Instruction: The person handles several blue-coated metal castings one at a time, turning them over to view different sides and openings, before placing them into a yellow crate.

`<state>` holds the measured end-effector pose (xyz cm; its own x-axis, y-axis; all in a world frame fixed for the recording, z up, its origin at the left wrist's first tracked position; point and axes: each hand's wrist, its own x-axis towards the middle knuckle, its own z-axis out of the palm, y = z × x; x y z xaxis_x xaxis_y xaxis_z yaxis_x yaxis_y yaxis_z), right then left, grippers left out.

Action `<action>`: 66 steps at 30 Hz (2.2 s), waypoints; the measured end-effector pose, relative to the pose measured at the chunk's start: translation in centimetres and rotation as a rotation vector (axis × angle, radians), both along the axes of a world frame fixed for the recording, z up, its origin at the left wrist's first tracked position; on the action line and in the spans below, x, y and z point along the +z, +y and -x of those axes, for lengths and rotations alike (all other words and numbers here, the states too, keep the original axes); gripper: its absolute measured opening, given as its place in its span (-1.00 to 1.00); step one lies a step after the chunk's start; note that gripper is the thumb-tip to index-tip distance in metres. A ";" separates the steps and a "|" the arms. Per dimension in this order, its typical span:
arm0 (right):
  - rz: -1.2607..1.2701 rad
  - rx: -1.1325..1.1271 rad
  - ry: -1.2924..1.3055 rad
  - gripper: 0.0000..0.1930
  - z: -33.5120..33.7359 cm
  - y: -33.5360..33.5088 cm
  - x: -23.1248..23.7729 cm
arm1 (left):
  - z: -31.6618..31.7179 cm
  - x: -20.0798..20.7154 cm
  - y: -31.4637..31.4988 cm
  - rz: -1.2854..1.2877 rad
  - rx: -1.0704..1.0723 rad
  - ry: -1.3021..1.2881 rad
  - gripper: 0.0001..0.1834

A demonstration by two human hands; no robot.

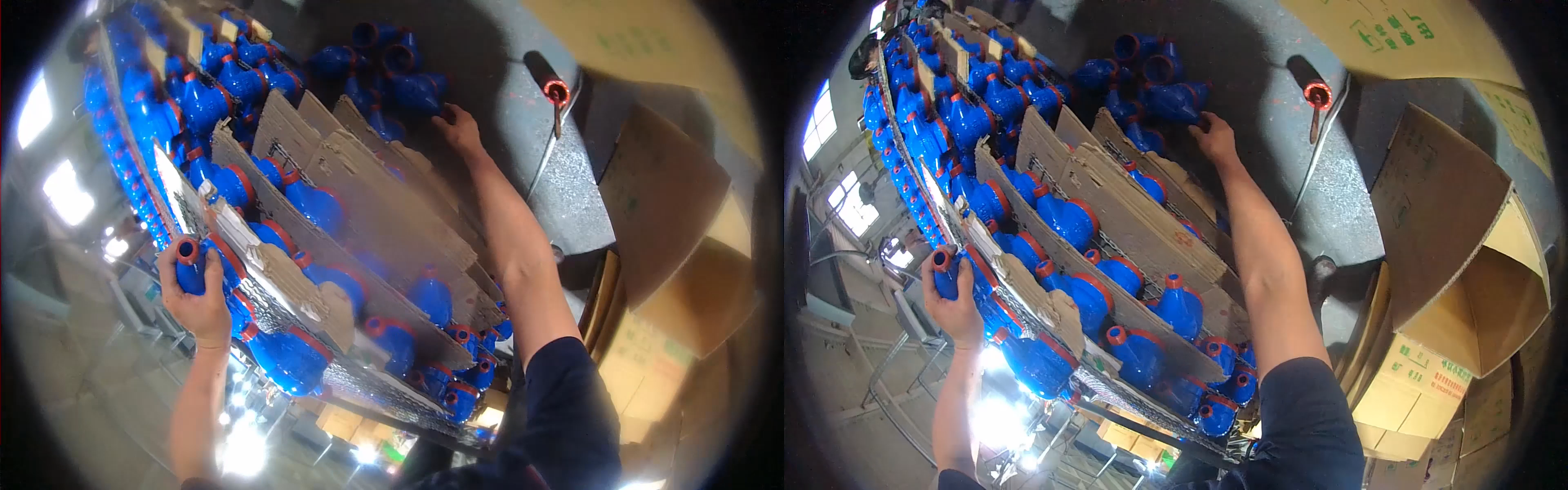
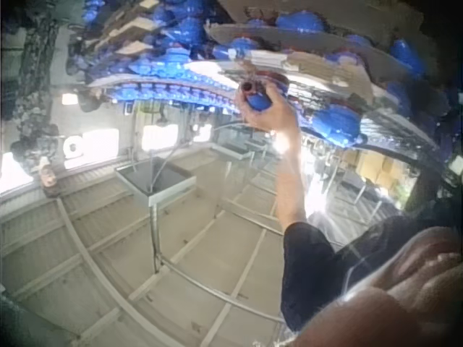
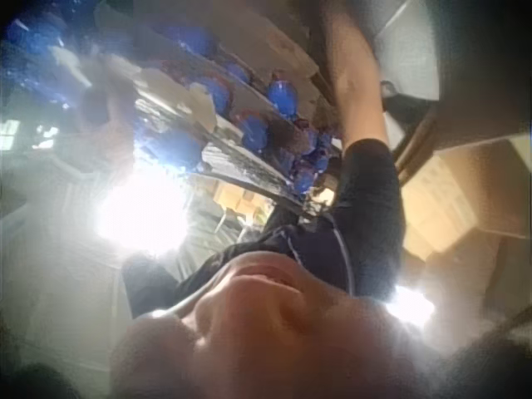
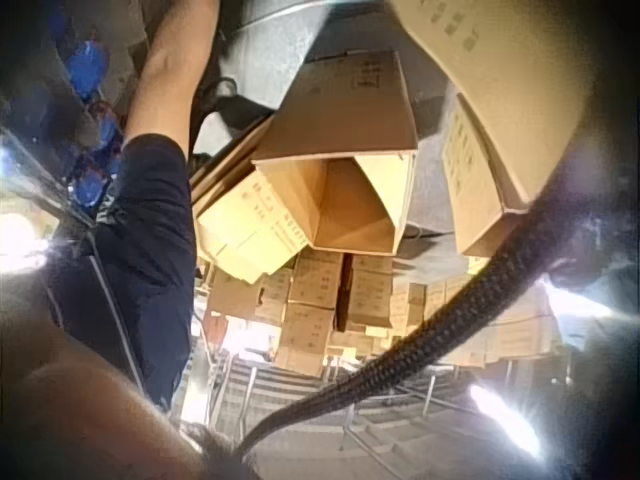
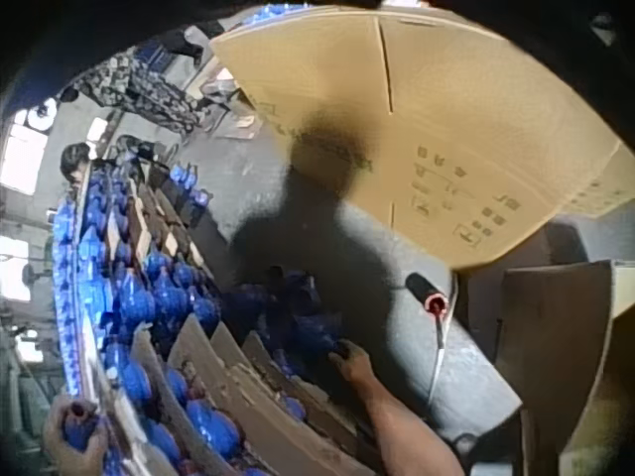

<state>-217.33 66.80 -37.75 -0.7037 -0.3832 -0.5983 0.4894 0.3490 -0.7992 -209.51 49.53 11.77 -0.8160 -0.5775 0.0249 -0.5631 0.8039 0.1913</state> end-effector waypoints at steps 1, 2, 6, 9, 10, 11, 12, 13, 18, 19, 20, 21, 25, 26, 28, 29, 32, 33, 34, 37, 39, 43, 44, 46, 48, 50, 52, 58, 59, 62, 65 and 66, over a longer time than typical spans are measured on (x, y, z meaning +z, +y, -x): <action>0.001 0.003 -0.009 -0.42 0.2 0.1 -0.3 | 0.2 0.0 0.2 0.008 -0.003 -0.010 -0.70; 0.001 0.006 -0.018 -0.44 0.3 0.2 -0.5 | 0.4 0.1 0.4 0.014 -0.007 -0.021 -0.70; 0.229 -0.182 -0.170 -0.61 1.5 0.3 -2.1 | 0.5 0.3 0.3 -0.016 -0.006 -0.002 -0.72; 0.364 -0.271 -0.278 -0.64 3.3 1.3 -2.8 | 0.4 0.1 0.6 -0.023 0.016 0.004 -0.72; 0.412 -0.303 -0.310 -0.63 4.0 1.5 -2.3 | 0.4 0.4 0.7 -0.011 0.024 0.009 -0.73; 0.459 -0.337 -0.343 -0.63 4.9 1.7 -1.9 | 0.5 0.3 0.6 0.005 0.004 0.003 -0.73; 0.389 -0.304 -0.299 -0.66 5.7 2.1 -1.4 | 0.6 0.2 0.5 0.022 -0.016 -0.004 -0.73; 0.358 -0.341 -0.334 -0.69 6.6 2.3 -0.2 | 0.5 0.2 0.6 0.037 -0.033 -0.017 -0.73; 0.221 -0.478 -0.259 -0.70 12.6 0.7 1.4 | 0.5 0.3 0.4 -0.049 0.018 -0.008 -0.73; 0.107 -0.465 -0.228 -0.69 13.8 0.0 0.6 | 0.6 0.3 0.5 -0.052 0.006 -0.009 -0.73; -0.005 -0.453 -0.192 -0.67 15.1 -0.8 0.0 | 0.7 0.3 0.5 -0.055 -0.007 -0.005 -0.73; -0.118 -0.441 -0.154 -0.66 16.0 -1.3 -0.6 | 0.8 0.2 0.5 -0.050 -0.033 -0.003 -0.73; -0.153 -0.568 -0.200 -0.62 17.1 -2.8 -0.6 | 1.5 0.8 1.3 -0.017 -0.059 -0.024 -0.72; -0.027 -0.695 -0.266 -0.63 16.6 -2.9 0.0 | 1.2 0.4 0.8 -0.033 -0.067 -0.011 -0.72; 0.149 -0.929 -0.366 -0.65 15.3 -3.7 2.5 | 0.7 -0.1 0.1 -0.056 -0.061 0.017 -0.71; 0.083 -0.961 -0.303 -0.65 14.5 -4.9 3.5 | 0.8 -0.2 -0.1 -0.055 -0.063 0.011 -0.71; -0.067 -0.727 -0.053 -0.61 10.0 -9.7 1.4 | 1.7 1.2 1.0 0.000 -0.069 -0.050 -0.70; -0.111 -0.448 0.106 -0.58 9.1 -11.2 -1.1 | 1.9 1.1 0.9 -0.032 -0.053 -0.037 -0.68; -0.056 -0.408 0.109 -0.56 8.9 -12.8 -1.4 | 1.5 0.0 -0.5 -0.059 -0.071 -0.042 -0.69; 0.019 -0.261 0.100 -0.50 8.8 -18.8 1.0 | 1.7 0.9 0.6 -0.065 -0.053 -0.050 -0.69; -0.011 -0.172 0.123 -0.50 9.3 -20.9 1.5 | 1.5 0.9 0.6 -0.079 -0.048 -0.045 -0.69; -0.050 0.042 0.125 -0.52 9.3 -22.8 -1.0 | 1.4 0.9 0.2 -0.050 -0.099 -0.078 -0.69; -0.041 0.106 0.106 -0.51 9.2 -22.5 -1.1 | 1.2 0.9 0.2 -0.046 -0.081 -0.088 -0.68; -0.042 0.178 0.077 -0.46 9.1 -22.3 -1.7 | 1.4 1.1 0.5 -0.044 -0.052 -0.105 -0.68; -0.056 0.181 0.145 -0.46 8.9 -22.7 -2.5 | 1.2 0.9 0.4 -0.046 -0.035 -0.098 -0.67; 0.026 0.092 0.141 -0.41 8.5 -23.6 -3.5 | 1.2 0.8 0.2 -0.033 -0.049 -0.096 -0.66; 0.199 0.140 0.007 -0.42 9.0 -24.5 -5.7 | 1.4 0.9 0.1 -0.026 -0.080 -0.110 -0.66; 0.219 -0.030 -0.235 -0.59 8.5 -24.0 -7.4 | 1.2 0.9 0.1 -0.003 -0.082 -0.137 -0.66; 0.178 -0.062 -0.264 -0.63 8.4 -23.4 -7.7 | 1.1 0.9 0.0 -0.004 -0.096 -0.148 -0.66; 0.441 -0.278 -0.471 -0.62 8.6 -21.0 -8.9 | 1.2 0.8 -0.2 -0.034 -0.099 -0.127 -0.66; 0.507 -0.368 -0.522 -0.62 10.2 -17.9 -4.2 | 0.5 1.3 -0.1 -0.020 -0.060 -0.151 -0.66; 0.482 -0.353 -0.490 -0.63 11.5 -16.5 -3.4 | 0.5 1.3 -0.2 -0.023 -0.074 -0.146 -0.66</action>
